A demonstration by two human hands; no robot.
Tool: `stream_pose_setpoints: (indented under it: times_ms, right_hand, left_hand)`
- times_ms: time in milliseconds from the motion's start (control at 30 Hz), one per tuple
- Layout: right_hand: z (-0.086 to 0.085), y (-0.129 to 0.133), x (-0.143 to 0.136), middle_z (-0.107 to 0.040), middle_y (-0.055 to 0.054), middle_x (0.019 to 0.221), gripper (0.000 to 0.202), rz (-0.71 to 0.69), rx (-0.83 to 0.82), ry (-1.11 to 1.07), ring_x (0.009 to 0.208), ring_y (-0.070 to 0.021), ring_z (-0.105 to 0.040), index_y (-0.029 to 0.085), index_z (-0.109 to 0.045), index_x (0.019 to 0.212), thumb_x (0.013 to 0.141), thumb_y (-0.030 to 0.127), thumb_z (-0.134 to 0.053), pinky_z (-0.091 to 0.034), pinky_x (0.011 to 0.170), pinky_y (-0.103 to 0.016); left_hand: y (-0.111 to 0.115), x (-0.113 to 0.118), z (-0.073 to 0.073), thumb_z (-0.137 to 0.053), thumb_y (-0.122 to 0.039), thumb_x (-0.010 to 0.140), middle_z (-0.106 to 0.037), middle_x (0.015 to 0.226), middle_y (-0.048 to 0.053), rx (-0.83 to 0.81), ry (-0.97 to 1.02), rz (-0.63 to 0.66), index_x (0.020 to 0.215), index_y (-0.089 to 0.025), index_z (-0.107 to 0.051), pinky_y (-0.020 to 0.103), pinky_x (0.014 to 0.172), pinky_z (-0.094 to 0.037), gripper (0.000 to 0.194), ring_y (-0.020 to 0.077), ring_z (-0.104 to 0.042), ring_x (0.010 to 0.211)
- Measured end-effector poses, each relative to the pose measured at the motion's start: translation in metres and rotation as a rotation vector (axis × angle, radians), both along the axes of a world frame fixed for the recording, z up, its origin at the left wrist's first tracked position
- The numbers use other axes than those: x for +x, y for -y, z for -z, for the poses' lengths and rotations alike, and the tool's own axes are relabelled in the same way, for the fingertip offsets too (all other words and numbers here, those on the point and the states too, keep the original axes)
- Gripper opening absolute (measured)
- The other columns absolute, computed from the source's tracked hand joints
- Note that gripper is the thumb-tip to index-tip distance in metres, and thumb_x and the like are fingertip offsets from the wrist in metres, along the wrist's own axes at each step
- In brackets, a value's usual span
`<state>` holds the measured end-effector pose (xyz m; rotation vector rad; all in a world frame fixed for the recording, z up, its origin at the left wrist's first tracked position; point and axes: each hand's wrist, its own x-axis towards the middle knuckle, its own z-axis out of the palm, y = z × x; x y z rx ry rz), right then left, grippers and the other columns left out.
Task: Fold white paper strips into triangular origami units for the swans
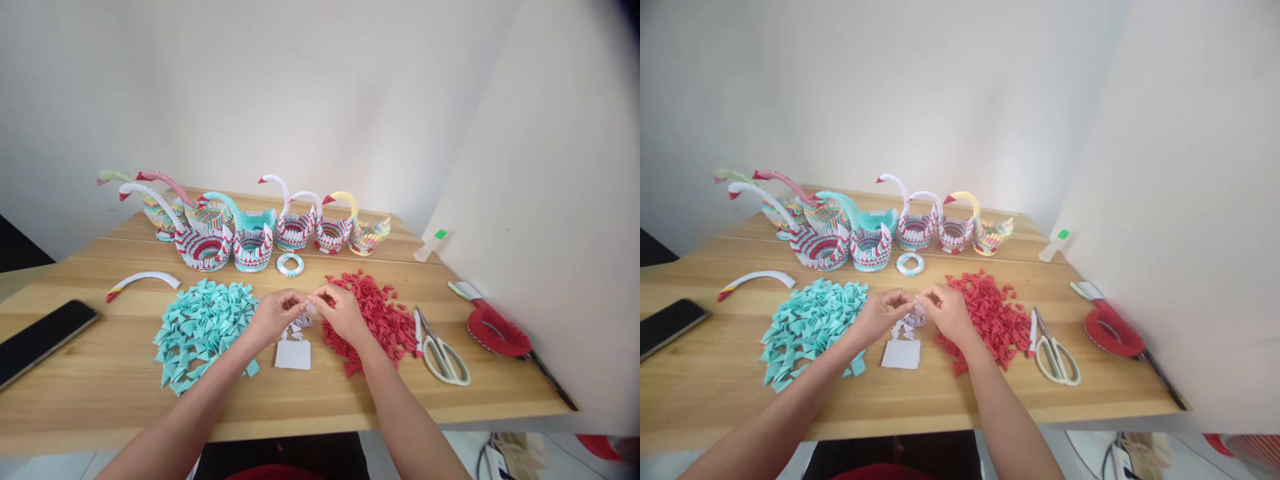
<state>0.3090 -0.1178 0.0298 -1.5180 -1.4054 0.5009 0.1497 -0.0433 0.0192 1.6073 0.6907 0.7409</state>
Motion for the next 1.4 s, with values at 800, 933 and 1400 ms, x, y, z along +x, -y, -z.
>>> stream_pose_setpoints:
  times_ms: [800,933,1400]
  right_hand:
    - [0.008,-0.002,-0.004,-0.067,-0.002,0.074,0.014,0.004,0.053,-0.030,0.066,-0.0153,-0.060,0.020,-0.062,0.080,0.083,0.034,-0.064,-0.045,0.056,-0.024]
    - [0.007,-0.002,-0.002,-0.070,-0.003,0.078,0.010,-0.012,0.087,0.000,0.069,-0.0170,-0.063,0.020,-0.065,0.079,0.081,0.030,-0.066,-0.048,0.061,-0.027]
    - [0.010,-0.004,0.000,-0.073,-0.004,0.081,0.013,0.013,0.022,-0.093,0.075,-0.0186,-0.067,0.020,-0.062,0.080,0.083,0.032,-0.065,-0.051,0.068,-0.030]
  left_hand:
    - [-0.002,-0.005,-0.006,-0.067,-0.040,0.073,-0.063,0.058,0.001,-0.186,0.167,-0.079,0.058,-0.017,-0.064,0.027,0.065,-0.043,0.028,0.0143,-0.054,0.059]
    - [-0.004,-0.004,-0.005,-0.066,-0.042,0.071,-0.063,0.058,0.002,-0.152,0.130,-0.097,0.058,-0.018,-0.063,0.027,0.063,-0.043,0.027,0.0148,-0.053,0.058]
    - [0.003,-0.005,-0.008,-0.059,-0.023,0.080,-0.067,0.064,0.002,0.322,-0.059,-0.182,0.064,-0.020,-0.066,0.028,0.069,-0.041,0.017,0.0187,-0.060,0.065]
